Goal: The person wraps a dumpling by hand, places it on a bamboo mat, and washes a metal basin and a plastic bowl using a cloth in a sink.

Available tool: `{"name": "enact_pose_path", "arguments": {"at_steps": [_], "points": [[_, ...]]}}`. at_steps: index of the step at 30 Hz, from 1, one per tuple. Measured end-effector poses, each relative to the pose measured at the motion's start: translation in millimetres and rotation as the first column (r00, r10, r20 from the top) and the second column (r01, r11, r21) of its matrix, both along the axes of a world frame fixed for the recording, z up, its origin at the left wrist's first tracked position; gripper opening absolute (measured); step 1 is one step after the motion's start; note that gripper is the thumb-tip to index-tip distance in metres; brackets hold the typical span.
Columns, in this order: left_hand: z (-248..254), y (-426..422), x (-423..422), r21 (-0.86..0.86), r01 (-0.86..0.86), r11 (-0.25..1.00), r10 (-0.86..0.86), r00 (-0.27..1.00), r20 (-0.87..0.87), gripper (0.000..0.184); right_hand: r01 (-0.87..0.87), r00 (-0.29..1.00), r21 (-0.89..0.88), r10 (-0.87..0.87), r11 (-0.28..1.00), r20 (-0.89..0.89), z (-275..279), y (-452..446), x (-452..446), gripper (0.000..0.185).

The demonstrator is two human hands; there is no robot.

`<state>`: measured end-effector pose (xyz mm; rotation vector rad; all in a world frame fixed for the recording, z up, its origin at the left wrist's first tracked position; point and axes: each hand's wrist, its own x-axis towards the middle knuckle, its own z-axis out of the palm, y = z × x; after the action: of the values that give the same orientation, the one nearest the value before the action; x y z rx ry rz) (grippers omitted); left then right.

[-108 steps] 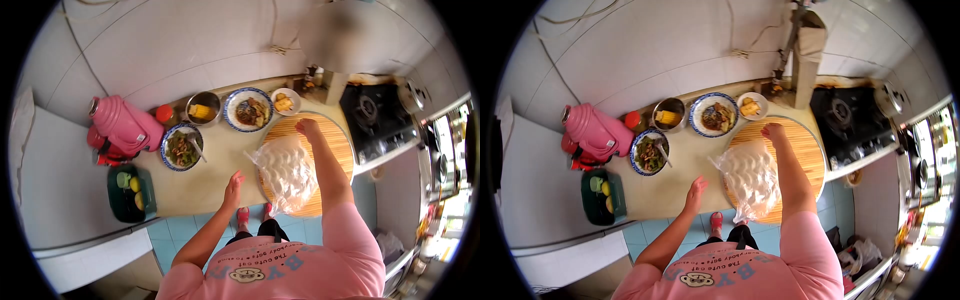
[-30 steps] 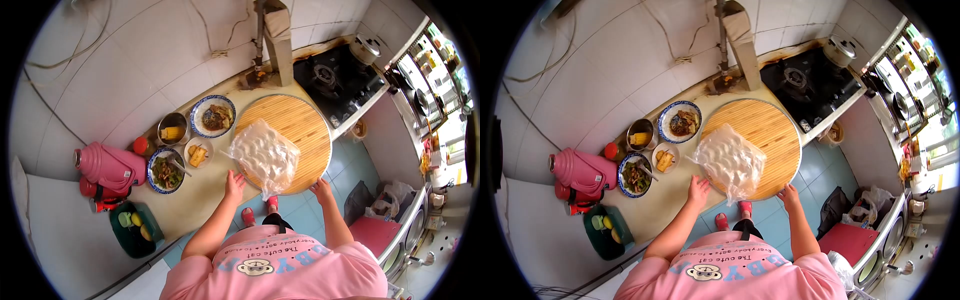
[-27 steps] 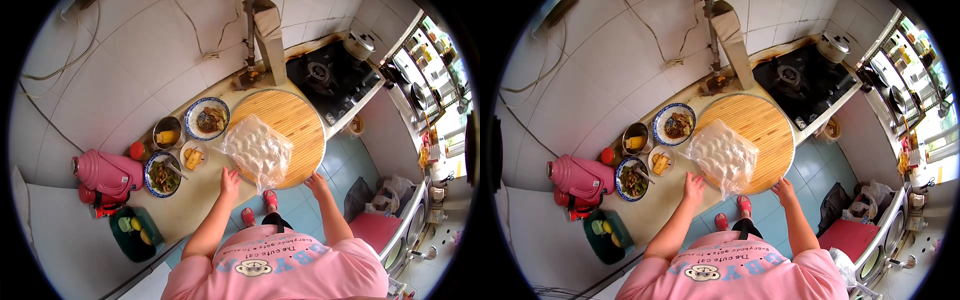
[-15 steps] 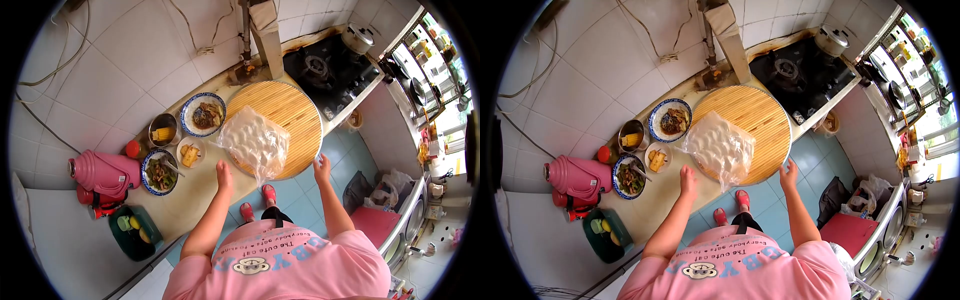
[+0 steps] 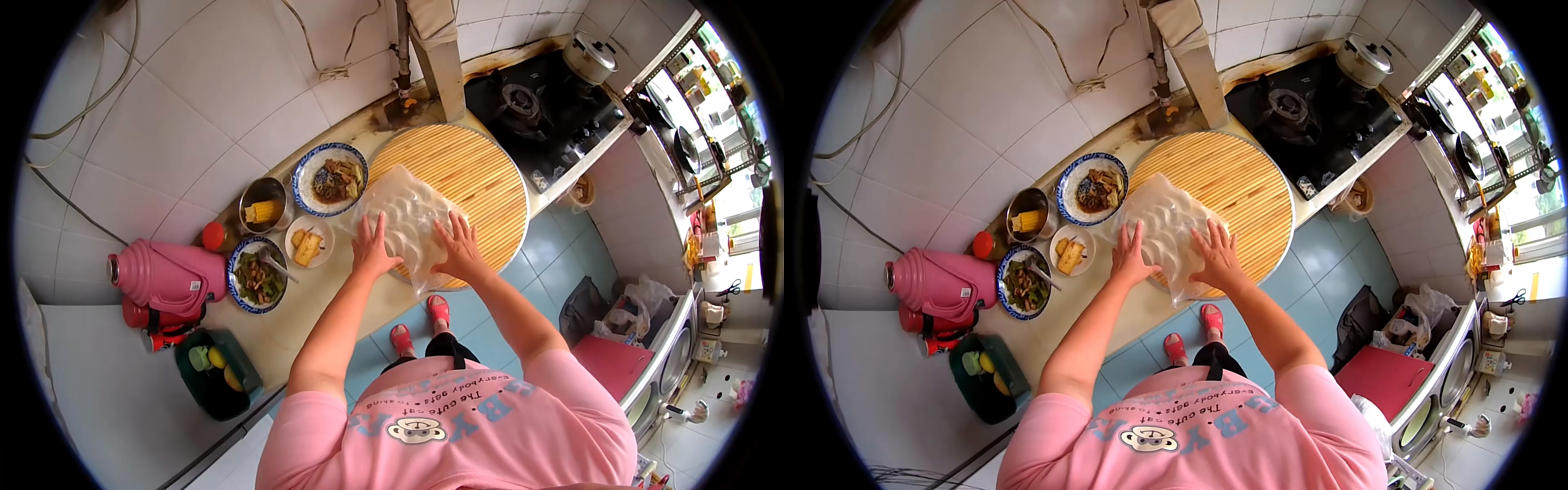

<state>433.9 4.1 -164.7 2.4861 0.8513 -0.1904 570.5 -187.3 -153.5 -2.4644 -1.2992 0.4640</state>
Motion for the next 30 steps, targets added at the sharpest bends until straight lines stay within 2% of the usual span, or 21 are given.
{"name": "enact_pose_path", "arguments": {"at_steps": [4,8,10,11,14,15,17,19,20,21,22,23,25,26,28,29,30], "points": [[-2.1,-4.7,0.6,0.007,-0.016,1.000,0.015,0.998,0.053,0.122,0.009,1.000,0.018,-0.009,1.000,0.003,-6.2,1.0,0.1,0.112],[24.3,-3.2,2.3,-0.028,-0.015,1.000,0.014,1.000,-0.026,0.123,0.007,1.000,0.019,-0.007,1.000,-0.007,17.8,5.1,8.2,0.113],[29.9,-1.4,1.5,-0.048,0.006,0.999,-0.010,0.997,-0.071,0.123,-0.019,1.000,0.101,0.017,0.995,0.024,27.8,7.9,15.7,0.101],[30.3,-2.8,0.5,-0.045,0.033,0.998,-0.036,0.996,-0.079,0.123,-0.012,1.000,0.097,0.010,0.995,0.024,22.9,9.4,16.7,0.101],[39.5,-10.1,6.3,-0.031,0.080,0.996,-0.082,0.993,-0.079,0.122,0.000,0.999,0.042,-0.002,0.999,0.042,8.9,17.7,27.6,0.079],[46.4,-11.6,6.3,-0.015,0.068,0.998,-0.069,0.993,-0.097,0.122,-0.003,0.999,0.116,-0.001,0.993,0.036,15.7,16.4,29.4,0.077],[59.9,-17.1,-3.7,0.025,0.072,0.997,-0.075,0.985,0.155,0.101,0.024,0.999,0.370,-0.036,0.929,0.026,53.8,9.1,21.3,0.070],[49.9,-17.1,-18.5,-0.246,0.124,0.961,0.045,0.809,0.587,0.078,0.049,0.998,0.509,-0.026,0.859,-0.053,106.0,-15.4,5.0,0.062],[56.5,-25.2,-23.6,-0.236,0.162,0.958,0.011,0.803,0.596,0.078,0.037,0.999,0.539,-0.024,0.841,-0.031,122.4,-31.2,-4.3,0.057],[70.1,-36.2,-29.5,-0.609,0.070,0.790,0.354,0.759,0.547,0.070,0.062,0.998,0.548,-0.061,0.834,-0.021,130.2,-48.4,-13.9,0.057],[78.6,-44.4,-37.6,-0.882,0.012,0.471,0.633,0.691,0.348,0.063,0.079,0.997,0.545,-0.062,0.835,-0.050,134.8,-66.9,-26.1,0.054],[79.1,-48.0,-45.6,-0.877,0.042,0.478,0.599,0.715,0.361,0.063,0.099,0.995,0.541,-0.067,0.835,-0.079,136.0,-84.9,-38.9,0.052],[77.1,-55.6,-61.7,-0.984,0.085,0.158,0.689,0.704,0.172,0.058,0.191,0.982,0.495,-0.159,0.848,-0.106,131.2,-121.6,-69.5,0.048],[76.7,-58.8,-68.0,-0.982,0.105,0.157,0.654,0.734,0.183,0.058,0.252,0.967,0.438,-0.210,0.863,-0.142,127.5,-138.2,-84.5,0.045],[77.1,-68.0,-79.1,-0.995,0.035,-0.092,0.704,0.709,-0.040,0.047,0.335,0.942,0.386,-0.298,0.859,-0.155,117.6,-171.1,-114.5,0.042],[74.0,-72.7,-82.2,-0.994,0.038,-0.098,0.674,0.738,-0.038,0.047,0.381,0.924,0.327,-0.339,0.865,-0.179,112.6,-185.1,-127.0,0.039],[71.1,-78.0,-83.9,-0.990,0.001,-0.139,0.691,0.716,-0.096,0.043,0.413,0.911,0.325,-0.376,0.851,-0.172,112.4,-197.1,-137.2,0.039]]}}
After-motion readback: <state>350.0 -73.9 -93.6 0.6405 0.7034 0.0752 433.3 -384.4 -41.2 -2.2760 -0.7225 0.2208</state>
